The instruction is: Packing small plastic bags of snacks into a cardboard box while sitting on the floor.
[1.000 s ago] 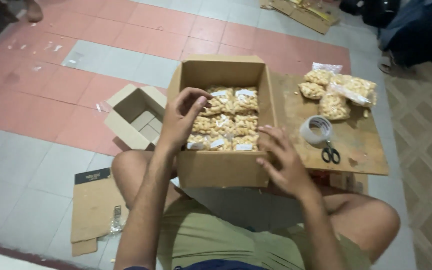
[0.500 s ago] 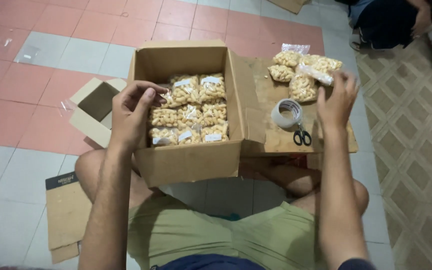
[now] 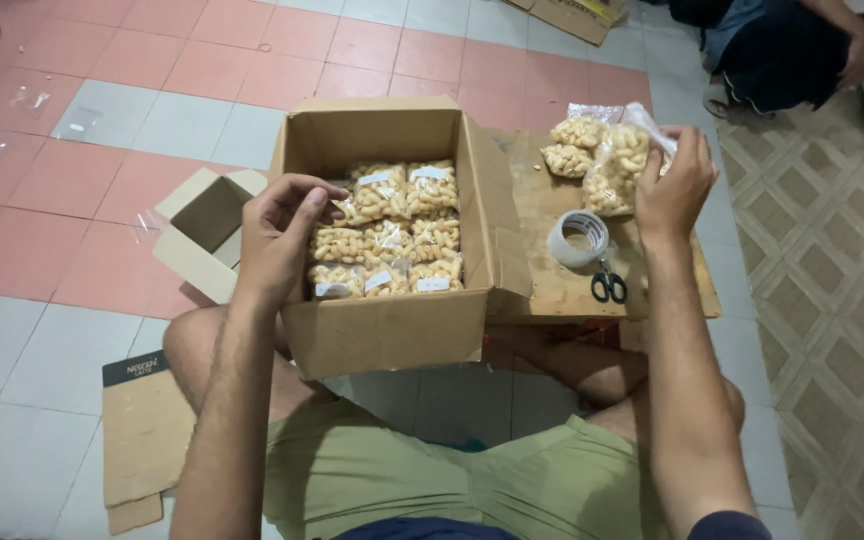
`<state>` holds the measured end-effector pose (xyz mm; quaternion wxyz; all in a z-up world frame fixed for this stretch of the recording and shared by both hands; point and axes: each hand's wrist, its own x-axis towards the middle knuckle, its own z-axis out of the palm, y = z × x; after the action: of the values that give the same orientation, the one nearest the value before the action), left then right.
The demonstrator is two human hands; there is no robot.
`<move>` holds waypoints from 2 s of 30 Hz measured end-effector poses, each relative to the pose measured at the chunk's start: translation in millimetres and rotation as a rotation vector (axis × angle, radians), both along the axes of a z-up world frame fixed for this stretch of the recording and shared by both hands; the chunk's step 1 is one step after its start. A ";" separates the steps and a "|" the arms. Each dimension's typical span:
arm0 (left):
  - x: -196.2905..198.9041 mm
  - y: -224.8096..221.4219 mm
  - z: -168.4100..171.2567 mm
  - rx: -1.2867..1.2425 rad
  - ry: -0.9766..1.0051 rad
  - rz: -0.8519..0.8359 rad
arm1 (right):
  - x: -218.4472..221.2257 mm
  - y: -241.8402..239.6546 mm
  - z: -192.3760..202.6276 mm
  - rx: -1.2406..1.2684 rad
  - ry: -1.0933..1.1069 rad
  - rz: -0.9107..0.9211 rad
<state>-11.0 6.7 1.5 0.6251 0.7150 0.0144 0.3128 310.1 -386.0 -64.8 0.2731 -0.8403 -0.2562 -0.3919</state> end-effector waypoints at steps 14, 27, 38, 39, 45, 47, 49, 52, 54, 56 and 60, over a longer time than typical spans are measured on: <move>3.1 -11.3 6.3 0.058 0.117 -0.141 | -222.7 203.1 98.2 0.566 0.646 0.923; 1.6 -16.1 10.1 -0.073 0.024 -0.129 | -217.5 198.7 72.8 0.329 0.622 1.023; 9.9 0.5 -12.0 -0.091 -0.025 -0.039 | -219.9 196.7 71.2 0.287 0.675 1.068; 13.5 3.9 -17.4 -0.091 -0.024 -0.023 | -220.8 196.8 73.0 0.274 0.661 1.060; 22.8 13.2 -41.5 -0.100 -0.020 0.006 | -225.1 196.6 77.0 0.269 0.665 1.056; 17.2 10.5 -28.0 -0.090 -0.019 0.010 | -226.6 195.1 77.0 0.263 0.661 1.047; 12.5 8.2 -19.9 -0.080 -0.019 0.015 | -227.0 194.3 77.8 0.257 0.656 1.038; 8.4 3.9 -13.0 -0.036 -0.010 -0.052 | -226.3 193.8 78.5 0.211 0.585 1.042; 8.0 -0.3 -3.9 0.001 -0.059 -0.013 | -224.9 193.5 77.3 0.224 0.618 1.105; 11.9 4.0 -13.1 -0.002 -0.068 0.015 | -225.2 194.6 77.0 0.229 0.627 1.119; 11.8 6.4 -14.4 -0.052 -0.079 0.035 | -225.0 194.3 77.1 0.223 0.630 1.131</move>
<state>0.7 13.2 -12.9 0.6379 0.6853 0.0103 0.3512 85.2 -191.8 12.3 0.5846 -0.6174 -0.5237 0.0527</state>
